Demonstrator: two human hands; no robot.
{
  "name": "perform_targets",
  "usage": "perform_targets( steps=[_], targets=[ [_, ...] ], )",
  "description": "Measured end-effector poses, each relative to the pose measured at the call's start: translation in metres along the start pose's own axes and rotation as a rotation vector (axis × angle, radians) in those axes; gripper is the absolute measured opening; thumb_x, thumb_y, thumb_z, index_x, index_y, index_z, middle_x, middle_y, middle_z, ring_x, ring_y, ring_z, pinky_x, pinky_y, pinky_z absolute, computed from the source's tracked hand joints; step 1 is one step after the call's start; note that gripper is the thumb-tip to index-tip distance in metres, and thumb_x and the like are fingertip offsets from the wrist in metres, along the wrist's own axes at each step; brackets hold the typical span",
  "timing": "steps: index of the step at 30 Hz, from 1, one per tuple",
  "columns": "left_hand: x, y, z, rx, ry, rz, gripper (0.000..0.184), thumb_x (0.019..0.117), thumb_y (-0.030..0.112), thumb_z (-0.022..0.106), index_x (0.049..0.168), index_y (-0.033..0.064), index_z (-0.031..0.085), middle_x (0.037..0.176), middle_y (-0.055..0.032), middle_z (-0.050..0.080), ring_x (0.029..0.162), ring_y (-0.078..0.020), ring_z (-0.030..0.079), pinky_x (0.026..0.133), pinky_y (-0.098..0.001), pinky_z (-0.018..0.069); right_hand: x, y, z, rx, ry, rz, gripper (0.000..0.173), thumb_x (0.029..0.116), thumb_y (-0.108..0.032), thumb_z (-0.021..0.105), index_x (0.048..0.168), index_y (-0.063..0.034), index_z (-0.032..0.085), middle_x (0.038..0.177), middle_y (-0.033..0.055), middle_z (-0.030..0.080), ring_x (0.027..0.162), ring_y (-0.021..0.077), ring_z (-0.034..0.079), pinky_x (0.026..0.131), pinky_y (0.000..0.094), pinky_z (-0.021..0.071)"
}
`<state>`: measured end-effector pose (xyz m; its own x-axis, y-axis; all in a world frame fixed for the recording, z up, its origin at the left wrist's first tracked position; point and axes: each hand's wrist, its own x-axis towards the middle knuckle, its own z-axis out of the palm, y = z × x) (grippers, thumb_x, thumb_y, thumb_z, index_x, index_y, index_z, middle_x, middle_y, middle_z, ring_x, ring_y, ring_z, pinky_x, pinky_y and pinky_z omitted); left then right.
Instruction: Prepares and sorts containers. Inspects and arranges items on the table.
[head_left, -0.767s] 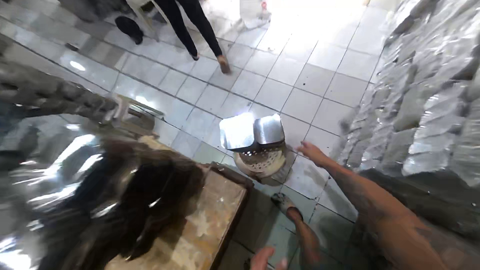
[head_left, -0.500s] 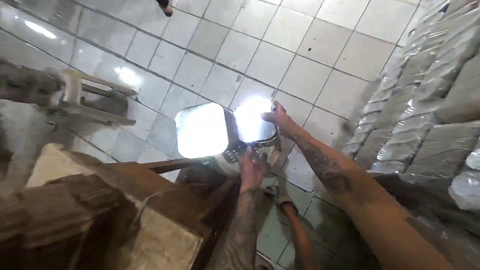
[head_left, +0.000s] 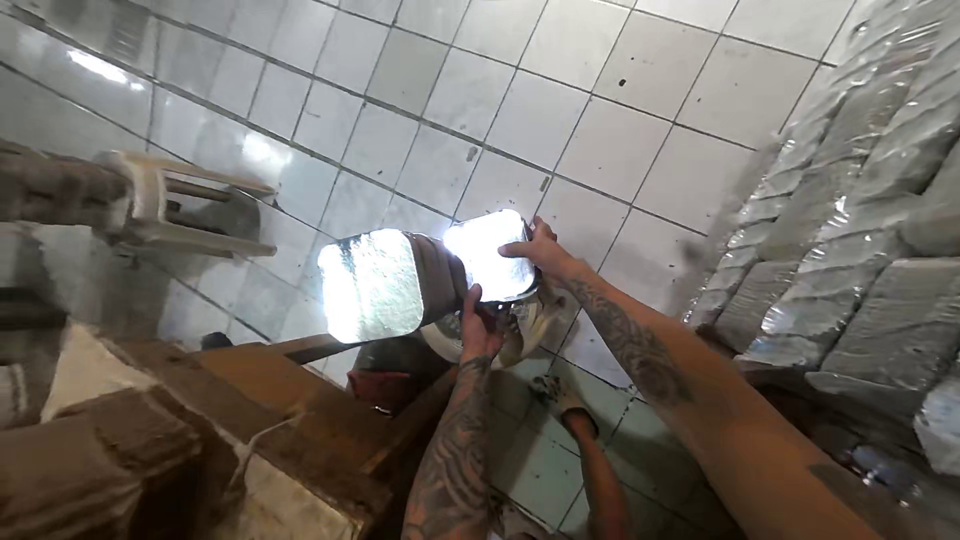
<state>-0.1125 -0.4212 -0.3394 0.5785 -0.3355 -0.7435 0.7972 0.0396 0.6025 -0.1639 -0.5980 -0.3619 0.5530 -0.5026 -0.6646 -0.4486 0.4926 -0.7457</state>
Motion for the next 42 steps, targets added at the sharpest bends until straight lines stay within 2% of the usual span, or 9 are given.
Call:
perform_targets(
  steps=[8, 13, 18, 22, 25, 31, 36, 39, 42],
  targets=[
    [-0.023, -0.016, 0.025, 0.084, -0.025, -0.021, 0.032, 0.1021, 0.045, 0.053, 0.111, 0.0145, 0.059, 0.088, -0.0039, 0.066, 0.076, -0.0158, 0.065, 0.066, -0.0347, 0.0567, -0.008, 0.003, -0.025, 0.339, -0.26, -0.087, 0.096, 0.0798, -0.023, 0.081, 0.158, -0.0118, 0.027, 0.13, 0.0168, 0.063, 0.109, 0.0285, 0.069, 0.089, 0.0494, 0.0608],
    [-0.041, -0.049, 0.049, 0.238, -0.071, -0.015, 0.046, 0.0982, 0.043, 0.065, 0.131, 0.0129, 0.056, 0.105, -0.007, 0.066, 0.089, -0.0182, 0.064, 0.077, -0.0384, 0.0563, -0.029, 0.005, -0.078, 0.317, -0.279, -0.08, 0.071, 0.0833, -0.028, 0.076, 0.146, -0.0137, 0.045, 0.114, 0.0104, 0.071, 0.098, 0.0232, 0.072, 0.083, 0.0461, 0.0623],
    [-0.111, -0.054, 0.034, 0.523, -0.31, 0.125, 0.062, 0.0928, 0.026, 0.072, 0.145, 0.0015, 0.05, 0.136, -0.0173, 0.061, 0.122, -0.0224, 0.06, 0.102, -0.0426, 0.0511, -0.123, 0.03, -0.11, 0.506, -0.089, -0.159, 0.028, 0.0851, -0.033, 0.069, 0.109, -0.0196, 0.063, 0.088, -0.0031, 0.074, 0.076, 0.0092, 0.072, 0.067, 0.0334, 0.0633],
    [-0.214, -0.006, -0.009, 0.675, -0.442, 0.244, 0.087, 0.0864, 0.042, 0.07, 0.149, -0.0098, 0.039, 0.151, -0.0258, 0.044, 0.133, -0.0199, 0.051, 0.107, -0.0348, 0.0469, -0.207, 0.074, -0.116, 0.753, -0.117, -0.408, 0.015, 0.0826, -0.042, 0.077, 0.078, -0.0292, 0.073, 0.073, -0.0118, 0.07, 0.068, -0.0008, 0.067, 0.062, 0.0233, 0.0587],
    [-0.288, 0.047, -0.03, 0.641, -0.399, 0.35, 0.099, 0.0857, 0.042, 0.074, 0.153, -0.0123, 0.026, 0.153, -0.0239, 0.042, 0.119, -0.0088, 0.058, 0.095, -0.0255, 0.0517, -0.269, 0.078, -0.089, 0.801, -0.155, -0.612, 0.014, 0.0895, -0.04, 0.071, 0.083, -0.0294, 0.077, 0.08, -0.0151, 0.073, 0.075, -0.0064, 0.067, 0.069, 0.0152, 0.0567],
    [-0.421, 0.14, -0.063, 0.723, -0.497, 0.62, 0.143, 0.0595, 0.068, 0.087, 0.154, -0.0117, 0.016, 0.15, -0.0251, 0.044, 0.133, -0.0193, 0.054, 0.109, -0.0355, 0.0505, -0.402, 0.016, 0.004, 0.715, -0.711, -0.764, 0.019, 0.0953, -0.028, 0.063, 0.104, -0.0262, 0.08, 0.103, -0.0135, 0.077, 0.096, -0.0036, 0.07, 0.086, 0.019, 0.0583],
    [-0.484, 0.174, -0.186, 0.152, -0.464, 0.731, 0.099, 0.0732, 0.04, 0.086, 0.142, -0.0066, 0.033, 0.112, -0.0112, 0.069, 0.097, -0.0137, 0.071, 0.087, -0.0349, 0.0619, -0.556, -0.083, 0.127, 0.352, -0.414, -0.429, 0.057, 0.0906, -0.05, 0.072, 0.134, -0.0148, 0.058, 0.11, 0.0002, 0.074, 0.099, 0.01, 0.072, 0.087, 0.0329, 0.0622],
    [-0.525, 0.175, -0.281, -0.23, -0.376, 0.771, 0.071, 0.0798, 0.036, 0.079, 0.133, 0.0026, 0.045, 0.098, -0.0071, 0.073, 0.088, -0.0144, 0.074, 0.079, -0.0366, 0.0638, -0.609, -0.038, 0.205, 0.41, -0.276, -0.529, 0.095, 0.0947, -0.073, 0.049, 0.161, -0.0093, 0.024, 0.154, 0.0064, 0.045, 0.143, 0.0175, 0.044, 0.116, 0.047, 0.042],
    [-0.54, 0.174, -0.338, -0.177, -0.197, 1.087, 0.094, 0.0779, 0.041, 0.085, 0.146, 0.0016, 0.033, 0.117, -0.0072, 0.069, 0.101, -0.0131, 0.071, 0.088, -0.0356, 0.0619, -0.643, 0.027, 0.298, 0.608, -0.42, -0.637, 0.095, 0.0898, -0.064, 0.066, 0.158, -0.0115, 0.026, 0.144, 0.0052, 0.057, 0.129, 0.0175, 0.058, 0.104, 0.0447, 0.0539]
  ],
)
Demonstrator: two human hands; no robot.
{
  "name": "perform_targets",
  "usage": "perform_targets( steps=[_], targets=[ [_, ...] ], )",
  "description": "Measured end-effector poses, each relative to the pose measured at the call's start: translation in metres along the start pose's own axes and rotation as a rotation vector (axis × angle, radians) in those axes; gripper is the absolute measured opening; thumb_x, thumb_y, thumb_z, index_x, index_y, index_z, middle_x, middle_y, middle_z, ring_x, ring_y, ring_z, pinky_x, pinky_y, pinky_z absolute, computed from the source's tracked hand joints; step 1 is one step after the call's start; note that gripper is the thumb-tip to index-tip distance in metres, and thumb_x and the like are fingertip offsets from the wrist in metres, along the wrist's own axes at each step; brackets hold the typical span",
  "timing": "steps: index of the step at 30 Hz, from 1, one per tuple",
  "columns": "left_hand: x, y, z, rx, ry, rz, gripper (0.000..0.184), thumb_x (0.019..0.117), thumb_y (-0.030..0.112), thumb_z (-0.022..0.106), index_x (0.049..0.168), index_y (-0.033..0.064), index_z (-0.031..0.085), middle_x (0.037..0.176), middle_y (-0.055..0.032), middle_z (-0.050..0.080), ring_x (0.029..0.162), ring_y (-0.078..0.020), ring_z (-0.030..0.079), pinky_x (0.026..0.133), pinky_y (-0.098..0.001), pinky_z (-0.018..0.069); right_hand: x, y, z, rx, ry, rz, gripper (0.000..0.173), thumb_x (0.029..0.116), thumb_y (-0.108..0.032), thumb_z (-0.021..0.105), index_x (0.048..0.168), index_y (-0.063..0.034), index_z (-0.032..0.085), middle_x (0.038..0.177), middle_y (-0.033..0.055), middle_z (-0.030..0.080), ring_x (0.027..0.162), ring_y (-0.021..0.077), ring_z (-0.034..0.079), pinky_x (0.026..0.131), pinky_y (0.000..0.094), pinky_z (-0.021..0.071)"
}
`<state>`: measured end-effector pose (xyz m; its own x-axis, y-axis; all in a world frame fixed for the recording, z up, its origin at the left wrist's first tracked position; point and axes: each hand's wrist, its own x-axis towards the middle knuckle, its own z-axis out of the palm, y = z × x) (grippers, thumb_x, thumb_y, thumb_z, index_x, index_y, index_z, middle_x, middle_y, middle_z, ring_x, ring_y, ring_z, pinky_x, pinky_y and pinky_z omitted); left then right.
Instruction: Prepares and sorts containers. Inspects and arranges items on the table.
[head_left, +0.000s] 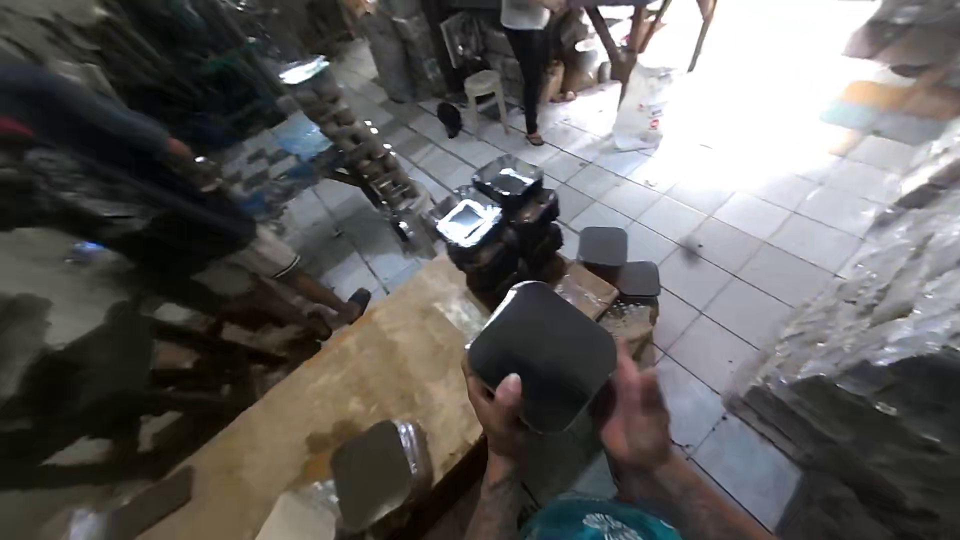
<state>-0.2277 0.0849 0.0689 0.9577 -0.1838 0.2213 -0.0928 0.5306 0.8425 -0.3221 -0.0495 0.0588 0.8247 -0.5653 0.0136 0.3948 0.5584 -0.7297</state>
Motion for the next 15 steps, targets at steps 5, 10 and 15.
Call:
perform_targets(
  steps=[5, 10, 15],
  targets=[
    [-0.028, 0.009, -0.048, 0.515, 0.047, 0.375, 0.108, 0.0705, 0.055, 0.089, 0.152, 0.0125, 0.032, 0.135, -0.005, 0.054, 0.107, -0.008, 0.065, 0.09, -0.0307, 0.0593, -0.003, 0.069, 0.043, 0.317, -0.099, 0.183, 0.018, 0.0886, -0.031, 0.067, 0.086, -0.0152, 0.074, 0.082, 0.0004, 0.074, 0.079, 0.0098, 0.072, 0.074, 0.0328, 0.0625],
    [0.027, 0.069, -0.089, 0.556, 0.099, -0.164, 0.069, 0.106, 0.045, 0.047, 0.153, -0.0037, 0.034, 0.145, -0.0043, 0.053, 0.128, -0.002, 0.051, 0.109, -0.0262, 0.0438, 0.04, 0.08, 0.021, -0.029, -0.311, 0.016, 0.076, 0.0822, -0.023, 0.078, 0.15, -0.0209, 0.043, 0.136, -0.0012, 0.063, 0.113, 0.0115, 0.066, 0.097, 0.0357, 0.058],
    [0.116, 0.024, -0.12, 0.283, -0.052, -0.822, 0.067, 0.1068, 0.062, 0.015, 0.127, 0.0204, 0.063, 0.098, 0.0001, 0.075, 0.086, -0.011, 0.072, 0.074, -0.0324, 0.0619, 0.089, 0.125, 0.006, -0.856, -0.616, -0.623, 0.108, 0.0741, -0.052, 0.079, 0.159, -0.029, 0.016, 0.152, 0.0042, 0.042, 0.136, 0.0161, 0.047, 0.112, 0.04, 0.0405]
  ],
)
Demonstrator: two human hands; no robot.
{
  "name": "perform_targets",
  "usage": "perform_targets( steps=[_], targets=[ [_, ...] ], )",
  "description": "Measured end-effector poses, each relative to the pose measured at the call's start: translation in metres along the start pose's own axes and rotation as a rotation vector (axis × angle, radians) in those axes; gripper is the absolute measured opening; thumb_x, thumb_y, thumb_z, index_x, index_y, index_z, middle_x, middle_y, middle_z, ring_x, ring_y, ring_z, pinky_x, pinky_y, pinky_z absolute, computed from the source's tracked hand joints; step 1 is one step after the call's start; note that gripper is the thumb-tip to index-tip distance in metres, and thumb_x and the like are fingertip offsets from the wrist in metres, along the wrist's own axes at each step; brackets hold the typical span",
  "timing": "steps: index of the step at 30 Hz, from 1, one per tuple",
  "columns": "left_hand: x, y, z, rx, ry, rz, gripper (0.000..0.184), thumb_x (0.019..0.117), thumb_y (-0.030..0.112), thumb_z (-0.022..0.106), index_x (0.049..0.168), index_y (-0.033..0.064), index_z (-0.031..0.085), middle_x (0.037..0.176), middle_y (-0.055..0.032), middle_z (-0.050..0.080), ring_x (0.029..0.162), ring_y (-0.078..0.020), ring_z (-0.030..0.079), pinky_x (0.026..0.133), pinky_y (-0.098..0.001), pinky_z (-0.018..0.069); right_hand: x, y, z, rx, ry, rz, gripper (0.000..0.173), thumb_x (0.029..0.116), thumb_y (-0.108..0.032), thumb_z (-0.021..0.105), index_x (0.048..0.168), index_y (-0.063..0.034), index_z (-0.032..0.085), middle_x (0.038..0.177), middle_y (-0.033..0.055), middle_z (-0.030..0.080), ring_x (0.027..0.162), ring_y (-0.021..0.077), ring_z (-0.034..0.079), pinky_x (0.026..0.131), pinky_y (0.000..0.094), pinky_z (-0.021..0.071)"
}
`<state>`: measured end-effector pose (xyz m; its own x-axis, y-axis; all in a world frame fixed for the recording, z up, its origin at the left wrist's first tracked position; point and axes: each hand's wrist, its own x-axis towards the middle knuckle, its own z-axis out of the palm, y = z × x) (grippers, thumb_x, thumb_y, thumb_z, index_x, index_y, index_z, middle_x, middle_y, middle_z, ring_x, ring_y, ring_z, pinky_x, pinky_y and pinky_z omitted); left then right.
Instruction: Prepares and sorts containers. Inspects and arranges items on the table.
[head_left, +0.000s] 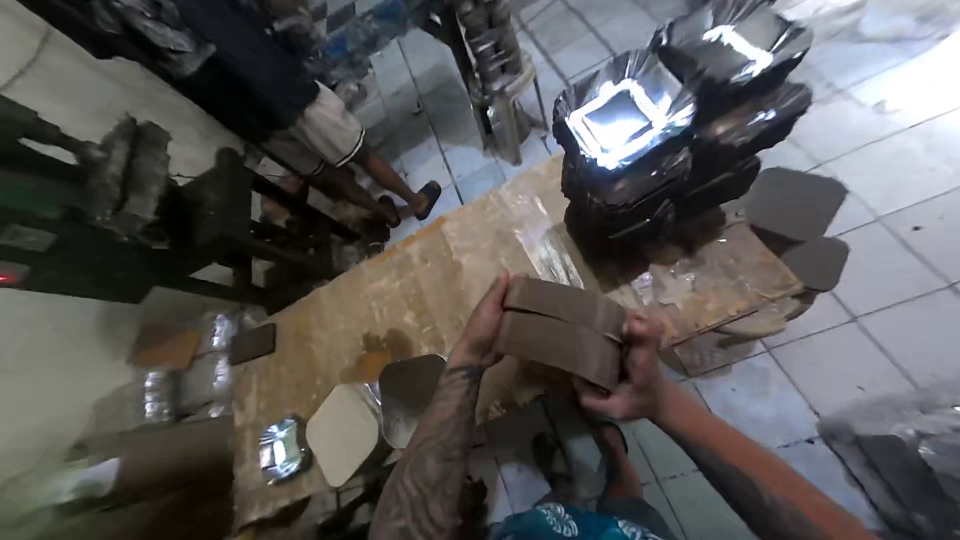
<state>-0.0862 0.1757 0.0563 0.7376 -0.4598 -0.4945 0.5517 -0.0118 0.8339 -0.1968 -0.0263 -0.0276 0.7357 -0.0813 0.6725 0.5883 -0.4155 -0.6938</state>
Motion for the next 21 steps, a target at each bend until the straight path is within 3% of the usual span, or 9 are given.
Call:
perform_targets(
  steps=[2, 5, 8, 10, 11, 14, 17, 19, 21],
  targets=[
    [0.025, -0.016, -0.009, -0.044, -0.017, 0.134, 0.071, 0.107, 0.059, 0.009, 0.133, 0.0196, 0.062, 0.098, 0.0001, 0.076, 0.084, -0.0102, 0.073, 0.074, -0.0314, 0.0623, -0.008, 0.041, 0.011, -0.064, 0.003, -0.138, 0.116, 0.0739, -0.066, 0.075, 0.161, -0.0313, 0.007, 0.161, 0.0047, 0.031, 0.145, 0.0174, 0.038, 0.118, 0.0392, 0.0347],
    [0.053, -0.052, -0.014, -0.005, 0.028, 0.295, 0.055, 0.1092, 0.045, 0.019, 0.127, 0.0217, 0.065, 0.094, 0.0071, 0.076, 0.083, -0.0027, 0.071, 0.077, -0.0251, 0.0609, -0.027, 0.09, 0.019, 0.017, -0.041, -0.185, 0.121, 0.0734, -0.073, 0.07, 0.163, -0.0301, 0.0, 0.165, 0.0054, 0.024, 0.148, 0.0175, 0.035, 0.121, 0.0392, 0.0326],
    [0.058, -0.056, -0.014, 0.129, 0.066, 0.277, 0.049, 0.1072, 0.047, 0.032, 0.136, 0.0177, 0.059, 0.101, 0.0102, 0.075, 0.091, 0.0007, 0.07, 0.086, -0.022, 0.0582, -0.036, 0.105, 0.014, 0.008, -0.089, -0.187, 0.122, 0.076, -0.082, 0.059, 0.164, -0.0274, -0.006, 0.169, 0.0061, 0.015, 0.153, 0.0141, 0.025, 0.127, 0.045, 0.0146],
    [0.057, -0.058, -0.015, 0.129, 0.094, 0.227, 0.056, 0.1068, 0.051, 0.03, 0.14, 0.014, 0.055, 0.108, 0.0066, 0.075, 0.096, -0.0007, 0.07, 0.087, -0.0231, 0.058, -0.041, 0.105, 0.01, -0.015, -0.055, -0.186, 0.121, 0.0758, -0.084, 0.056, 0.163, -0.0243, -0.002, 0.166, 0.0053, 0.019, 0.151, 0.0105, 0.026, 0.128, 0.0443, 0.0081],
    [0.058, -0.06, -0.017, 0.129, 0.105, 0.214, 0.061, 0.1064, 0.054, 0.029, 0.144, 0.0124, 0.053, 0.114, 0.0051, 0.073, 0.1, -0.0011, 0.069, 0.09, -0.0243, 0.0566, -0.038, 0.106, 0.011, -0.01, -0.028, -0.191, 0.121, 0.0751, -0.086, 0.055, 0.163, -0.0236, 0.001, 0.166, 0.0038, 0.02, 0.151, 0.0101, 0.027, 0.128, 0.0432, 0.0102],
    [0.062, -0.069, -0.021, 0.056, 0.116, 0.198, 0.064, 0.1045, 0.06, 0.031, 0.14, 0.0136, 0.057, 0.114, 0.0048, 0.075, 0.102, -0.0026, 0.07, 0.09, -0.0254, 0.0575, -0.035, 0.104, 0.021, 0.08, 0.013, -0.23, 0.112, 0.076, -0.081, 0.059, 0.159, -0.0198, 0.015, 0.162, 0.0053, 0.028, 0.148, 0.0148, 0.034, 0.126, 0.0408, 0.0217],
    [0.066, -0.07, -0.021, 0.1, 0.174, 0.188, 0.068, 0.1078, 0.05, 0.015, 0.147, 0.0066, 0.049, 0.124, -0.0008, 0.068, 0.108, -0.0032, 0.065, 0.094, -0.0259, 0.0532, -0.034, 0.103, 0.021, 0.065, 0.015, -0.243, 0.112, 0.0755, -0.08, 0.06, 0.158, -0.0181, 0.015, 0.159, 0.0083, 0.033, 0.145, 0.016, 0.04, 0.124, 0.0393, 0.0267],
    [0.071, -0.073, -0.024, 0.048, 0.121, 0.196, 0.063, 0.1062, 0.056, 0.028, 0.14, 0.0111, 0.056, 0.118, 0.0033, 0.073, 0.102, -0.0019, 0.069, 0.089, -0.0244, 0.0572, -0.031, 0.102, 0.019, 0.051, 0.018, -0.256, 0.11, 0.0764, -0.079, 0.06, 0.157, -0.0178, 0.016, 0.157, 0.0077, 0.035, 0.144, 0.0152, 0.041, 0.124, 0.0386, 0.0257],
    [0.072, -0.074, -0.024, 0.0, 0.082, 0.143, 0.061, 0.1063, 0.057, 0.03, 0.143, 0.0149, 0.053, 0.119, 0.005, 0.073, 0.103, -0.0024, 0.069, 0.089, -0.025, 0.0579, -0.031, 0.101, 0.019, 0.012, 0.027, -0.263, 0.107, 0.0793, -0.079, 0.056, 0.157, -0.0178, 0.016, 0.162, 0.0069, 0.029, 0.147, 0.0154, 0.036, 0.125, 0.0399, 0.0234]
  ],
)
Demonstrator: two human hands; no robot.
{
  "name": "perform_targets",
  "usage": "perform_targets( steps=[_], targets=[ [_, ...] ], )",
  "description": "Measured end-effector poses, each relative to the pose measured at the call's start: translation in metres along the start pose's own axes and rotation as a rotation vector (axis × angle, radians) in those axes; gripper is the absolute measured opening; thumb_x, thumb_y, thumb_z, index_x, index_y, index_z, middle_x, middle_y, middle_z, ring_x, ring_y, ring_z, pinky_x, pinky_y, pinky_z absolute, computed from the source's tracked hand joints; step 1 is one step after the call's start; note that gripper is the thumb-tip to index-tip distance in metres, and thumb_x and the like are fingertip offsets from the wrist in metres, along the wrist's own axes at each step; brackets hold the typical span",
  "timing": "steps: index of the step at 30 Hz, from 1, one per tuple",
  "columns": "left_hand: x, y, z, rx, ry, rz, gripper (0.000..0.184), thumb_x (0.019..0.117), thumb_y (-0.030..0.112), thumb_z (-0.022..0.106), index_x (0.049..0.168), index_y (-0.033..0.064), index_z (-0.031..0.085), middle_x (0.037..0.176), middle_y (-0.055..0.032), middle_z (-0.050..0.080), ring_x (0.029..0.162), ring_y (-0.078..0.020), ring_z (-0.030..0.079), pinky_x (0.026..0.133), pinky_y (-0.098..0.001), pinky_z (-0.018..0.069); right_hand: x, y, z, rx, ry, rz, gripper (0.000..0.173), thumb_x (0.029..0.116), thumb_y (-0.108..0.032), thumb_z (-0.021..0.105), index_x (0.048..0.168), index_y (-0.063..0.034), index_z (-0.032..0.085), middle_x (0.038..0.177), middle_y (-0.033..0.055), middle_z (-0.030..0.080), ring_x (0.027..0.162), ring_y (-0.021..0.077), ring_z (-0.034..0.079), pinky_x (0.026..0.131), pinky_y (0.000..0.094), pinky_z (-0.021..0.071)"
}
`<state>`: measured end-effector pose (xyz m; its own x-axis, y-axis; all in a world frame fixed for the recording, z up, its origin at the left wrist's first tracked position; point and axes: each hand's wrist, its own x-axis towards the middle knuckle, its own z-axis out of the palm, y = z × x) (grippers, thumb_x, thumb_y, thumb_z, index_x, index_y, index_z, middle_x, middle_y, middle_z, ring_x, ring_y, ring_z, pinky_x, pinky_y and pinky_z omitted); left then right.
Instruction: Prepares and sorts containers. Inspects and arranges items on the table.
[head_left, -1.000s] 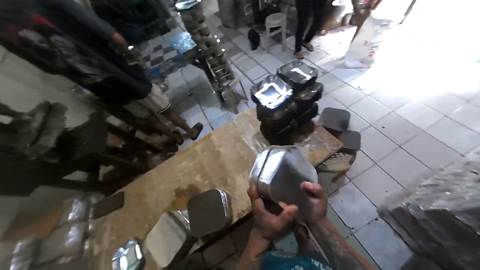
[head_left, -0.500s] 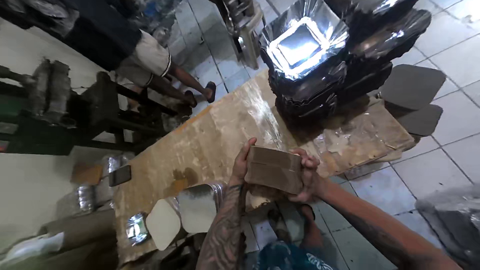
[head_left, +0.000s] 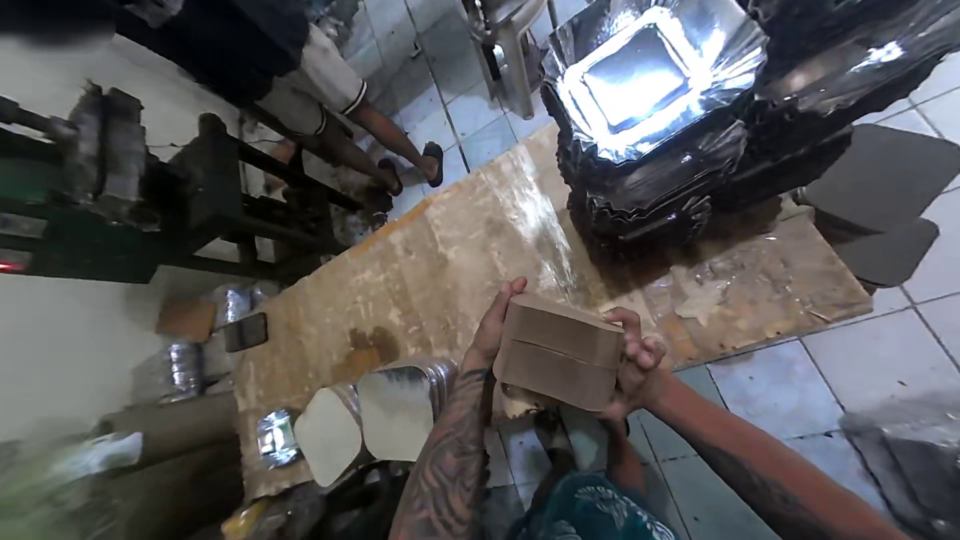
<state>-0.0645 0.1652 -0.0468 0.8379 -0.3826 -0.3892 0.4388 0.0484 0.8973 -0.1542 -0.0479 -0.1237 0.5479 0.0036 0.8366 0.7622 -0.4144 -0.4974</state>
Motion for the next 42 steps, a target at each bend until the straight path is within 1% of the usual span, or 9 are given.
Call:
perform_targets(
  steps=[7, 13, 17, 21, 25, 30, 36, 40, 42],
  targets=[
    [-0.005, 0.016, 0.029, -0.004, 0.069, -0.036, 0.05, 0.1103, 0.031, 0.019, 0.135, 0.0113, 0.058, 0.113, 0.0049, 0.07, 0.098, 0.0003, 0.066, 0.086, -0.0227, 0.0553, -0.006, -0.004, -0.014, -0.003, -0.092, 0.052, 0.108, 0.0812, -0.072, 0.063, 0.163, -0.0312, 0.006, 0.171, -0.001, 0.017, 0.156, 0.0161, 0.021, 0.128, 0.0421, 0.0217],
    [-0.054, 0.049, 0.017, 0.047, 0.126, -0.222, 0.046, 0.1076, 0.046, 0.038, 0.125, 0.0121, 0.064, 0.108, -0.0031, 0.068, 0.091, -0.0105, 0.065, 0.08, -0.0331, 0.0554, 0.031, -0.044, -0.01, -0.277, -0.147, 0.009, 0.097, 0.0904, -0.054, 0.062, 0.164, -0.0357, 0.002, 0.17, -0.0059, 0.013, 0.156, 0.0092, 0.011, 0.127, 0.0383, 0.0038],
    [-0.151, 0.101, -0.021, 0.124, 0.122, -0.149, 0.063, 0.1077, 0.06, 0.023, 0.12, 0.0147, 0.064, 0.101, 0.0004, 0.07, 0.091, -0.0074, 0.067, 0.081, -0.0305, 0.0579, 0.106, -0.121, 0.021, 0.307, -0.118, 0.303, 0.048, 0.0925, -0.038, 0.07, 0.136, -0.0265, 0.053, 0.152, -0.0158, 0.043, 0.139, -0.0011, 0.041, 0.118, 0.0271, 0.0341],
    [-0.259, 0.107, -0.084, 0.103, 0.236, 0.196, 0.067, 0.099, 0.072, 0.037, 0.124, 0.0166, 0.065, 0.109, 0.0057, 0.072, 0.101, -0.0036, 0.067, 0.089, -0.0278, 0.0569, 0.162, -0.199, 0.082, 0.876, -0.086, 0.968, 0.09, 0.0822, -0.026, 0.082, 0.153, -0.0137, 0.027, 0.121, -0.0046, 0.068, 0.106, 0.0101, 0.07, 0.093, 0.0326, 0.0609],
    [-0.33, 0.076, -0.123, -0.291, 0.507, 0.645, 0.078, 0.0833, 0.071, 0.066, 0.139, 0.0171, 0.06, 0.111, 0.0004, 0.074, 0.098, -0.0108, 0.071, 0.082, -0.0322, 0.06, 0.179, -0.25, 0.14, 1.176, -0.055, 1.209, 0.044, 0.0915, -0.014, 0.068, 0.129, -0.0051, 0.047, 0.095, 0.0084, 0.074, 0.084, 0.0174, 0.075, 0.078, 0.0383, 0.0653],
    [-0.335, 0.03, -0.094, -0.079, 0.903, 0.954, 0.124, 0.078, 0.078, 0.068, 0.163, 0.0118, 0.006, 0.159, -0.0064, 0.037, 0.141, -0.0133, 0.044, 0.113, -0.0383, 0.0458, 0.185, -0.287, 0.173, 1.319, -0.015, 1.185, 0.04, 0.0947, -0.017, 0.067, 0.126, -0.0021, 0.047, 0.095, 0.0117, 0.074, 0.086, 0.0203, 0.075, 0.081, 0.0418, 0.0648],
    [-0.304, 0.065, -0.06, -0.347, 0.784, 0.928, 0.108, 0.0751, 0.038, 0.088, 0.15, -0.0016, 0.021, 0.129, -0.0063, 0.062, 0.113, -0.0101, 0.066, 0.098, -0.0313, 0.0576, 0.168, -0.301, 0.147, 0.928, 0.058, 0.919, 0.089, 0.0918, -0.034, 0.076, 0.156, -0.0054, 0.022, 0.127, 0.0131, 0.065, 0.11, 0.0236, 0.069, 0.095, 0.0469, 0.0603],
    [-0.3, 0.066, -0.055, -0.487, 0.364, 0.618, 0.095, 0.0739, 0.038, 0.087, 0.144, -0.0013, 0.035, 0.116, -0.0032, 0.07, 0.104, -0.009, 0.07, 0.093, -0.0329, 0.0597, 0.181, -0.24, 0.048, 0.883, -0.166, 1.131, 0.102, 0.0829, -0.091, 0.037, 0.153, -0.0183, 0.041, 0.139, -0.0046, 0.06, 0.127, 0.0099, 0.057, 0.104, 0.0389, 0.0516],
    [-0.277, 0.053, -0.042, -0.485, 0.22, 0.42, 0.091, 0.0721, 0.031, 0.083, 0.143, -0.005, 0.038, 0.113, -0.0087, 0.07, 0.099, -0.0132, 0.071, 0.089, -0.0361, 0.0606, 0.187, -0.22, 0.018, 0.967, -0.257, 1.246, 0.093, 0.075, -0.087, 0.056, 0.14, -0.0217, 0.058, 0.126, -0.0055, 0.069, 0.117, 0.008, 0.065, 0.096, 0.0345, 0.0576]
  ],
)
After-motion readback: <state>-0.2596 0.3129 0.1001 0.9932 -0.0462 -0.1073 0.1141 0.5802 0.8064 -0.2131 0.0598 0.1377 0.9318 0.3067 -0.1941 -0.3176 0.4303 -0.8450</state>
